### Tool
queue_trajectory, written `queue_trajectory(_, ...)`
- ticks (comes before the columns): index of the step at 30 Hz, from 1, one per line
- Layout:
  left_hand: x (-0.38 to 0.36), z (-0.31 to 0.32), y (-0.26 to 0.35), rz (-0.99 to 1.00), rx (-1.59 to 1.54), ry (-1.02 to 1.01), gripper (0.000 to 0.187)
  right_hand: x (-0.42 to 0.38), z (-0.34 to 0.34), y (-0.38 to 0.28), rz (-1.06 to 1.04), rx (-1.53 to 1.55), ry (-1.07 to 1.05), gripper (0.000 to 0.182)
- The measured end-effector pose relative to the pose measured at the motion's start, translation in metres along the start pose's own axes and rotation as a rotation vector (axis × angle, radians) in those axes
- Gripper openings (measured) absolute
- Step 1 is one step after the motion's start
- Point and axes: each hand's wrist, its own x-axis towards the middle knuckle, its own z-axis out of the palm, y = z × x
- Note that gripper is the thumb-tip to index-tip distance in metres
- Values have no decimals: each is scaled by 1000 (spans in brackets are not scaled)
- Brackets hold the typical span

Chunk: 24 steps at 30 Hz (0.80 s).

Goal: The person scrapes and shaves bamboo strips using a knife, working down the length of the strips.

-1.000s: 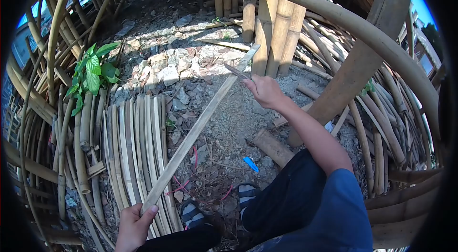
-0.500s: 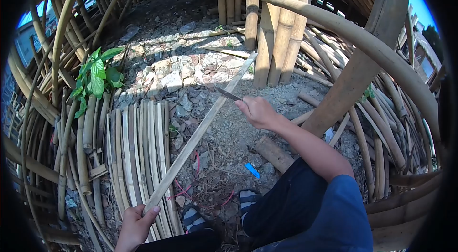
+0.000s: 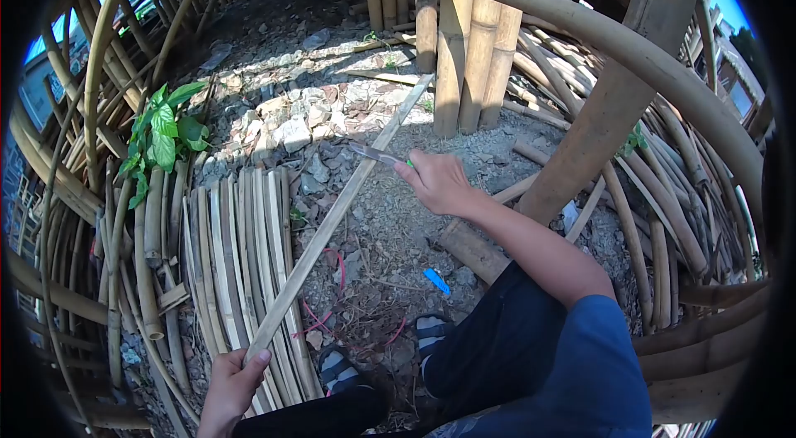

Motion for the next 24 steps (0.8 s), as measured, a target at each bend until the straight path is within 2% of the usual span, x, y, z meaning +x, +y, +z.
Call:
queue_trajectory(3,0,-1,-1,8,5,0,37,6,-2,6,80,24,-101,50)
queue_trajectory(7,1,2,-1,33,16,5,36,5,-4,1,93,64,-99,50)
queue_trajectory(10,0,3,1,52,23,9,35,-12,0,-24,11,69,-182,52)
queue_trajectory(12,-1,1,0,52,6,8,36,-21,5,-34,-127,-85,-76,54)
queue_trajectory(14,-7,0,-2,34,-8,1,37,11,-1,10,182,-170,69,57)
queue_trajectory(16,-12,2,-3,38,111,18,39,40,-19,81,449,-231,22,58)
queue_trajectory(19,-7,0,-6,24,84,-10,40,14,-9,67,326,-75,113,59)
queue_trajectory(22,-4,1,-1,16,40,-8,39,-13,-6,7,163,99,-70,57)
queue_trajectory(24,-4,1,1,0,16,1,39,-23,-3,-14,103,70,-64,55)
